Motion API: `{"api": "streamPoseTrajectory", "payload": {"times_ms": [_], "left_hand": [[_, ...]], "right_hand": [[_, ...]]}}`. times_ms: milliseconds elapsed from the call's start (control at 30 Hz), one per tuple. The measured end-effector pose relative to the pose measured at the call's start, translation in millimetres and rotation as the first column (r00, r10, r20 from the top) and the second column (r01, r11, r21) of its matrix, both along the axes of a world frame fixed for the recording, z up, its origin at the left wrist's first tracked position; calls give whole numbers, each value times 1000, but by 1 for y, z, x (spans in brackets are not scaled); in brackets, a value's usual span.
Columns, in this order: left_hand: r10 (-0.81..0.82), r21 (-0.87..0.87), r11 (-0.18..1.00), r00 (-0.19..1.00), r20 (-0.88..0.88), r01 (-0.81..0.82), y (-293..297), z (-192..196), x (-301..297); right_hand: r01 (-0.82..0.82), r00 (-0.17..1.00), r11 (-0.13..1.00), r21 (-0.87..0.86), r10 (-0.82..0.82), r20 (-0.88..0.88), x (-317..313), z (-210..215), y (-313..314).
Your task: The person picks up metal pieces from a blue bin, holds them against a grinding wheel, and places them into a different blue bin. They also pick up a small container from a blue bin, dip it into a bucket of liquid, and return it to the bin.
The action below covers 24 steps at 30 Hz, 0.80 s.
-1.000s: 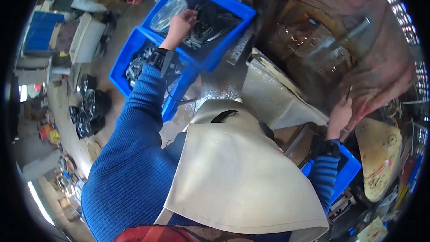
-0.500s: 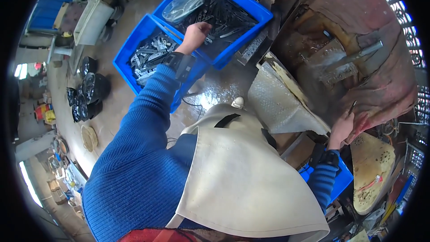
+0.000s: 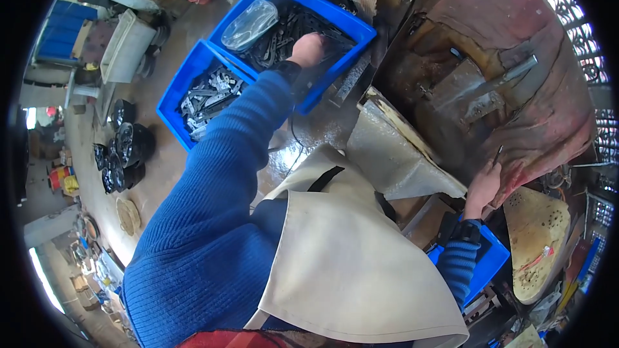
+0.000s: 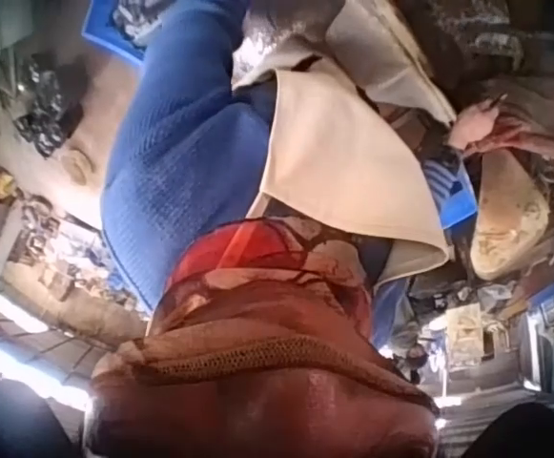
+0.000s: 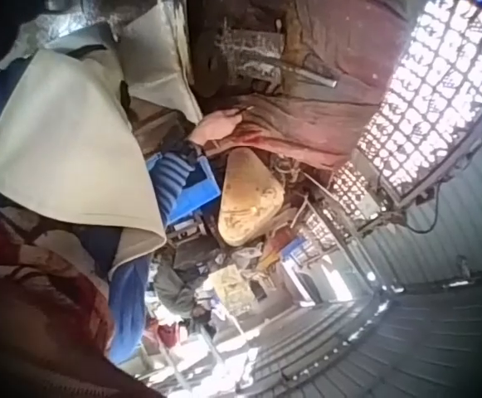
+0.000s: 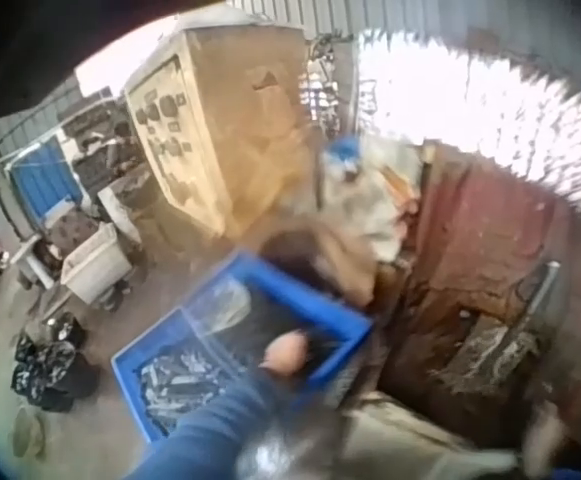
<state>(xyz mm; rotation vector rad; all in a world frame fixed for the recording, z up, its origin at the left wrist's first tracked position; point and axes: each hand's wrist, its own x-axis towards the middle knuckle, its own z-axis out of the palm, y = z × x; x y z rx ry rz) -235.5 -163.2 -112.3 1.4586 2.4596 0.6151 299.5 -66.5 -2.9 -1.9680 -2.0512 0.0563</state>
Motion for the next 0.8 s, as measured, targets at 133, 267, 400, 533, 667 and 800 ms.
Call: {"api": "streamPoseTrajectory", "payload": {"times_ms": [133,267,400,533,667,800], "left_hand": [[-16,-98,995,981,-193,-3,17,-26,-6],[-47,-149,989,930,-365,-9,15,-32,-4],[-44,-133,991,914,-403,-11,10,-39,-7],[10,-53,998,942,-336,-29,8,-43,-18],[35,25,999,971,-237,-30,2,-29,-38],[68,308,942,976,208,-132,-27,-12,-67]], "right_hand": [[0,1000,1000,4,0,10,-7,0,4],[22,999,1000,-16,-21,27,-11,1,-2],[11,999,999,-40,-9,40,-12,3,-3],[16,999,998,-54,-14,33,-10,-1,-1],[20,1000,999,-44,-19,22,-8,-4,2],[4,1000,999,-46,-4,12,-7,-5,2]]}}
